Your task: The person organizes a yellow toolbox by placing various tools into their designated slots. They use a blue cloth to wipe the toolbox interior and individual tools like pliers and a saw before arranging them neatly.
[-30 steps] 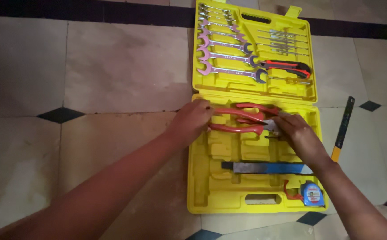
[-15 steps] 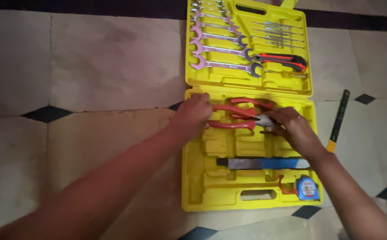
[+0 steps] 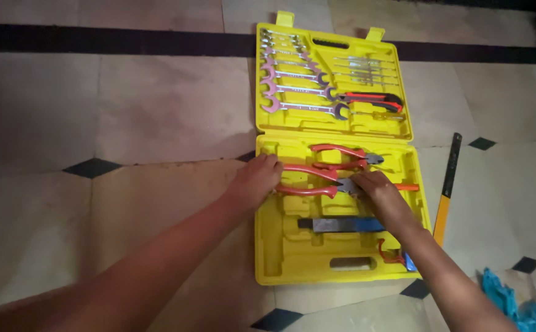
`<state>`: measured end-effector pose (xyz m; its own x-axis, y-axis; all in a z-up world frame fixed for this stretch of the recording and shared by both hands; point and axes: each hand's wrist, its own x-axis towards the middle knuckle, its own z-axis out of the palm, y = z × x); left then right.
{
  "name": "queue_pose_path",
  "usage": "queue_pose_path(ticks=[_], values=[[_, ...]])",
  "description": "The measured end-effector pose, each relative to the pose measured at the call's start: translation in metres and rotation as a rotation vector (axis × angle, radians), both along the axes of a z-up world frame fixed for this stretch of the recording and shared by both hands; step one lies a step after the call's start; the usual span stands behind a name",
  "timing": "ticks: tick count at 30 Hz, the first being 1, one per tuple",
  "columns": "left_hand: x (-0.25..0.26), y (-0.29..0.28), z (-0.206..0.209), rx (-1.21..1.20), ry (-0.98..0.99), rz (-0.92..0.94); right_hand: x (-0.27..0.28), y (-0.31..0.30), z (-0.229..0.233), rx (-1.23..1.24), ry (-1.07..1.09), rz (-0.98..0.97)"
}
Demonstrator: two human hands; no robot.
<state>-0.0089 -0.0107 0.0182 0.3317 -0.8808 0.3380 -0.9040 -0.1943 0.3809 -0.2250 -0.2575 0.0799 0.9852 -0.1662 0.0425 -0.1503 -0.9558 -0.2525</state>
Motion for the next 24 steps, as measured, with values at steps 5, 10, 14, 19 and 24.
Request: queue_pose_path(ticks=[5, 10, 14, 19, 24], values=[[0.012, -0.001, 0.004, 0.118, 0.042, -0.114, 0.006, -0.004, -0.007, 0.011, 0.007, -0.009], [0.004, 0.007, -0.002, 0.188, 0.159, -0.034, 0.010, 0.008, 0.000, 0.002, -0.011, 0.021], [-0.023, 0.030, 0.002, 0.072, 0.261, -0.192, 0.006, 0.042, -0.004, 0.052, -0.310, -0.259], [-0.051, 0.042, 0.018, 0.085, 0.144, -0.077, 0.002, 0.112, -0.050, 0.614, -0.468, -0.594], [-0.048, 0.037, 0.029, 0.190, 0.163, -0.069, 0.021, 0.127, -0.086, 0.986, -0.403, -0.731]])
